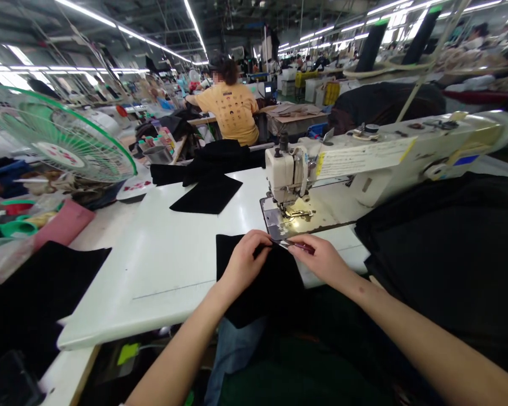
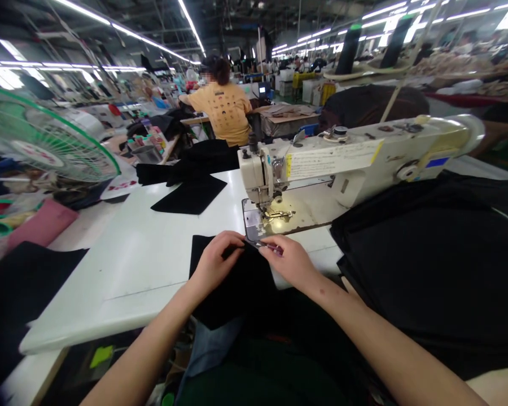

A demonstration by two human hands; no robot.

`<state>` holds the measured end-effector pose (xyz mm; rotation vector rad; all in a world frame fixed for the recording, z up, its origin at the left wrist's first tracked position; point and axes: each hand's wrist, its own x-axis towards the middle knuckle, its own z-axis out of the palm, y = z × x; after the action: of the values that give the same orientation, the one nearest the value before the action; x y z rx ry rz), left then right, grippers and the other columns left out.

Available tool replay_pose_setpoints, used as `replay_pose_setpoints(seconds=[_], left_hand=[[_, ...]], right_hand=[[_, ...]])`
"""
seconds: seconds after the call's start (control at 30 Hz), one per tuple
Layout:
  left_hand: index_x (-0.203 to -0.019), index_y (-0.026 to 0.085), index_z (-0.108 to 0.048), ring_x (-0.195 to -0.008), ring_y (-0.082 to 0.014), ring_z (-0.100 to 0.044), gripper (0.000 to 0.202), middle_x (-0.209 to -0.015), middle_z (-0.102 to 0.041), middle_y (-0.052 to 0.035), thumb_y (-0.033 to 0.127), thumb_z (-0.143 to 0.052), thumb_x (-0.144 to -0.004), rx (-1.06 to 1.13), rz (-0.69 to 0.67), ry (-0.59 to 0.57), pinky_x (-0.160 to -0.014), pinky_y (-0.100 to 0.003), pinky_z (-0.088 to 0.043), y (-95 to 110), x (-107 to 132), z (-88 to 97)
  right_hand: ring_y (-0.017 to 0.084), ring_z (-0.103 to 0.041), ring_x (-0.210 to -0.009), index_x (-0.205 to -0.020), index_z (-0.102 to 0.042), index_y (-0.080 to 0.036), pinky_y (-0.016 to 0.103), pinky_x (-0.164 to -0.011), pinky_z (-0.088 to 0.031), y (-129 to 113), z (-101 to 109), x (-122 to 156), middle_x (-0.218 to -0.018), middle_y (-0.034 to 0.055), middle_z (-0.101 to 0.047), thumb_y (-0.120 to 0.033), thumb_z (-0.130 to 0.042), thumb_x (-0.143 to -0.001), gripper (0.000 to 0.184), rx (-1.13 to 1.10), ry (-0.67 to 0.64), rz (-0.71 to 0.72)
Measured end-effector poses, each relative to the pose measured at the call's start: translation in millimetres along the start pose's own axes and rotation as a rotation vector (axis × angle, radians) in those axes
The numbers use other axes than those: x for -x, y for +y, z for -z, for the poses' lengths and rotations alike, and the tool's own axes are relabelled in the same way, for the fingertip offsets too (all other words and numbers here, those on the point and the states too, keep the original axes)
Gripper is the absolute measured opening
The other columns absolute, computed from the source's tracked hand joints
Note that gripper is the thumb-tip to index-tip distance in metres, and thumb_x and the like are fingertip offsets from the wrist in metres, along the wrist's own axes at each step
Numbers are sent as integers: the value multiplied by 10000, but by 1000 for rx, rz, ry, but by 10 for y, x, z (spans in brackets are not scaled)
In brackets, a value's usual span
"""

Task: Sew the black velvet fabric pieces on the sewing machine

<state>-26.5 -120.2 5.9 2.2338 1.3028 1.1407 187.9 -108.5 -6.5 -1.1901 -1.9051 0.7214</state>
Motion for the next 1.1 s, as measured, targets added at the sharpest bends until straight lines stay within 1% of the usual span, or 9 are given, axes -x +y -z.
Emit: replay_pose_setpoints(seconds=[0.07, 0.13, 0.27, 0.37, 0.57, 0.73, 0.83, 0.97, 1.1], left_hand=[[-881, 203, -592, -965, -183, -661, 127, -1014, -693, -52, 79, -575, -861, 17, -23, 81, -875, -375, -547, 3, 80, -18], [-873, 205, -586, -970, -186, -670, 115, -1030, -699, -59, 90, -576, -873, 3, -44, 125, -869, -384, -555, 15, 136, -30], [-897, 201, -602, -995, -190, -679, 99, -1069, -701, -84, 115, -556, -913, -35, -123, 136, -864, -378, -571, 39, 189, -37], [-914, 203, -602, -1027, -186, -675, 105, -1104, -697, -88, 111, -552, -925, -62, -157, 139, -872, -360, -575, 50, 207, -35], [-912, 202, -600, -1017, -185, -681, 92, -1095, -701, -88, 122, -558, -930, -68, -152, 152, -867, -353, -584, 70, 225, -30], [-916, 200, -615, -984, -177, -690, 84, -1069, -709, -80, 127, -576, -927, -73, -171, 181, -849, -331, -589, 56, 237, -40], [-913, 201, -622, -974, -174, -691, 84, -1057, -709, -73, 124, -587, -925, -89, -179, 190, -842, -318, -590, 35, 248, -48], [-926, 196, -620, -960, -159, -686, 110, -1035, -705, -63, 89, -609, -907, -96, -226, 212, -827, -285, -585, 13, 250, -60], [-920, 197, -619, -909, -158, -684, 108, -968, -701, -53, 92, -626, -898, -83, -244, 217, -775, -276, -585, 9, 228, -66]], right_hand=[[189, -714, -846, -1041, -730, -231, 314, -759, -570, -77, 14, 18, -974, 34, -763, -292, -635, -898, 182, -95, -35, -7], [200, -706, -877, -1038, -735, -243, 331, -790, -565, -148, 34, 41, -993, 34, -754, -293, -649, -890, 178, -126, -54, 11], [210, -695, -921, -1046, -729, -259, 346, -848, -547, -246, 63, 87, -994, 26, -741, -282, -647, -900, 169, -29, -50, 78], [206, -696, -898, -1046, -723, -263, 336, -826, -548, -280, 73, 103, -982, 22, -737, -285, -643, -911, 158, 19, -59, 96], [204, -692, -900, -1046, -718, -256, 334, -820, -543, -286, 73, 109, -982, 16, -731, -274, -653, -910, 152, 37, -66, 85], [218, -686, -933, -1081, -690, -255, 354, -843, -540, -284, 38, 126, -1015, 34, -722, -293, -616, -939, 164, 27, -32, 107], [218, -678, -914, -1109, -661, -246, 358, -822, -538, -283, -1, 139, -1018, 47, -708, -323, -570, -969, 184, -11, 1, 80], [220, -663, -926, -1108, -627, -240, 359, -822, -525, -272, -46, 153, -1016, 49, -696, -347, -542, -977, 189, -68, 41, 31], [223, -658, -932, -1099, -603, -230, 369, -840, -512, -269, -56, 158, -1013, 55, -692, -375, -536, -971, 204, -170, 26, -49]])
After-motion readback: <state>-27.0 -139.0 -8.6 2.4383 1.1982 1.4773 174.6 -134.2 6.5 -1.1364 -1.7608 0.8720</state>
